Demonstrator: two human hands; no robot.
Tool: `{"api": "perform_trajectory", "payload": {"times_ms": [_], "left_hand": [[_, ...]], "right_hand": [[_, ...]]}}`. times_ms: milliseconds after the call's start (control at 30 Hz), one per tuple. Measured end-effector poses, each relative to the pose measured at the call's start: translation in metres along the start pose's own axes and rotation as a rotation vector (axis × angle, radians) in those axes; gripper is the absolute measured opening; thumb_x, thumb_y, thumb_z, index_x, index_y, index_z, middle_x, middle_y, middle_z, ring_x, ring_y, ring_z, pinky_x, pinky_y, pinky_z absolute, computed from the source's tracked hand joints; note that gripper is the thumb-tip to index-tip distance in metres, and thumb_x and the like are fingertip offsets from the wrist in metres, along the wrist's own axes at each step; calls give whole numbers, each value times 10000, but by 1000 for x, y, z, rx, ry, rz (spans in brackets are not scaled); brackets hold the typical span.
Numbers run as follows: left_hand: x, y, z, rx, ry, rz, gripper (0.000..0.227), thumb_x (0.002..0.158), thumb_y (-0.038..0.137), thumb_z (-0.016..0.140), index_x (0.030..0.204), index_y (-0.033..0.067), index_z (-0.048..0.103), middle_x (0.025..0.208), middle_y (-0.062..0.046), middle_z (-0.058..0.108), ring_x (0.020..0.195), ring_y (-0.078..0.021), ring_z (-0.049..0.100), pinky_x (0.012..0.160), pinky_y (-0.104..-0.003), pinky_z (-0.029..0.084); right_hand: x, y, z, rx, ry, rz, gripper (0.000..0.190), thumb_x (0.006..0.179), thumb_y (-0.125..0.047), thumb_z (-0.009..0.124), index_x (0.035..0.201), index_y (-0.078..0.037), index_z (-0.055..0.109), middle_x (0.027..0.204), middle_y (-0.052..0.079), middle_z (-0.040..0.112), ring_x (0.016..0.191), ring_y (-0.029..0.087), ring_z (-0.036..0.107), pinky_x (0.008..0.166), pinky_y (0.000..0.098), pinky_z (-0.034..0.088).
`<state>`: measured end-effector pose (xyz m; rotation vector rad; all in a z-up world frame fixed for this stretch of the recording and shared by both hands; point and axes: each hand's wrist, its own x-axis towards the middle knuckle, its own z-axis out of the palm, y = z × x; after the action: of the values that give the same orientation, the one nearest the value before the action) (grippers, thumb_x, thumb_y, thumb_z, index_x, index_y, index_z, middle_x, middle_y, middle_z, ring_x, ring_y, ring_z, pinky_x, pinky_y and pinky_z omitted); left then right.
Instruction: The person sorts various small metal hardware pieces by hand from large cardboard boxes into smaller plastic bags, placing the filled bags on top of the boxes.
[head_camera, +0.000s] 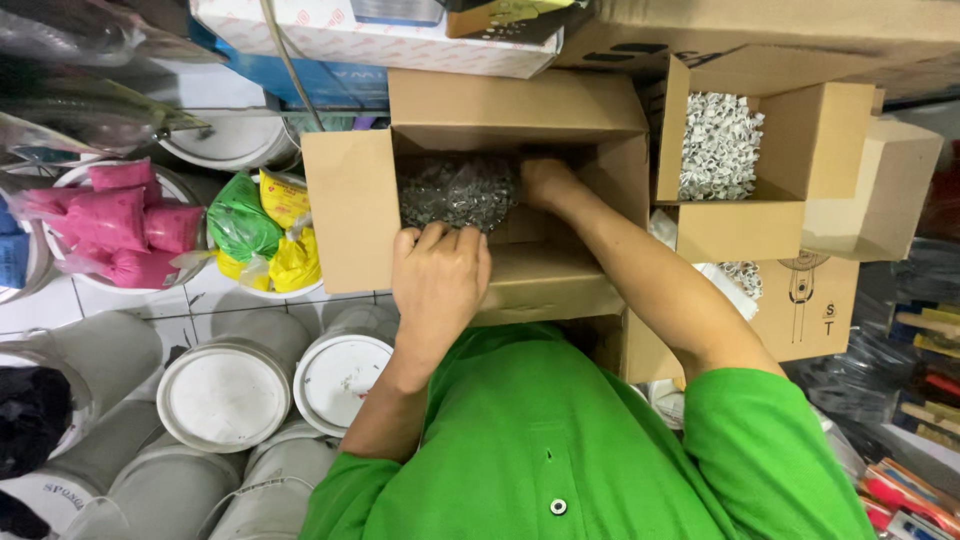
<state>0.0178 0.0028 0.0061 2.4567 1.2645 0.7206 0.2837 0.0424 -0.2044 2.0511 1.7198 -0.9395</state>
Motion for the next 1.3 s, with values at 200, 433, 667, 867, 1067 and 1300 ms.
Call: {"api": "perform_trajectory", "payload": {"times_ms": [200,433,667,867,1067,1300], "left_hand": [[2,5,-1,21,-53,-12,191,926,192,689,758,119,636,709,-66,667,768,-236,628,806,-409,416],[12,17,-15,-218,32,60,99,946,72,703,1040,41,711,950,-101,717,933,-273,669,878,-415,450],[18,86,-5,-490,-31,250,214,902,-38,715,1107,13,689,985,-106,712,968,-287,685,904,-410,482],[-11,159,43,-669,-213,435,254,888,2,741,1135,13,680,1025,-123,691,985,-320,667,910,-421,489],[-57,234,121,-530,-337,424,422,878,87,723,1284,40,617,1381,-169,559,1329,-387,500,1089,-519,405],[-88,287,201,-295,-342,372,624,944,287,735,1462,29,503,1623,-210,316,1547,-418,225,1224,-688,127]], "right_hand": [[-116,-41,-85,-226,-86,-131,332,960,-316,630,1014,-25,779,1049,224,735,990,413,703,859,498,564],[-263,-46,-129,298,460,-655,315,920,-194,697,1161,9,673,1111,181,709,1029,401,670,876,482,529],[-338,3,-76,511,719,-469,297,878,-75,759,1162,-30,686,1081,140,708,976,328,689,857,398,553],[-370,70,-19,519,850,-274,247,881,-35,744,1122,-23,688,1039,149,703,941,340,693,830,396,556],[-398,160,25,508,1041,-10,208,919,5,707,1123,-4,665,1052,182,657,947,363,657,818,412,535],[-387,238,100,585,1158,113,197,989,52,638,1173,-17,641,1105,171,612,987,347,637,855,408,531]]}}
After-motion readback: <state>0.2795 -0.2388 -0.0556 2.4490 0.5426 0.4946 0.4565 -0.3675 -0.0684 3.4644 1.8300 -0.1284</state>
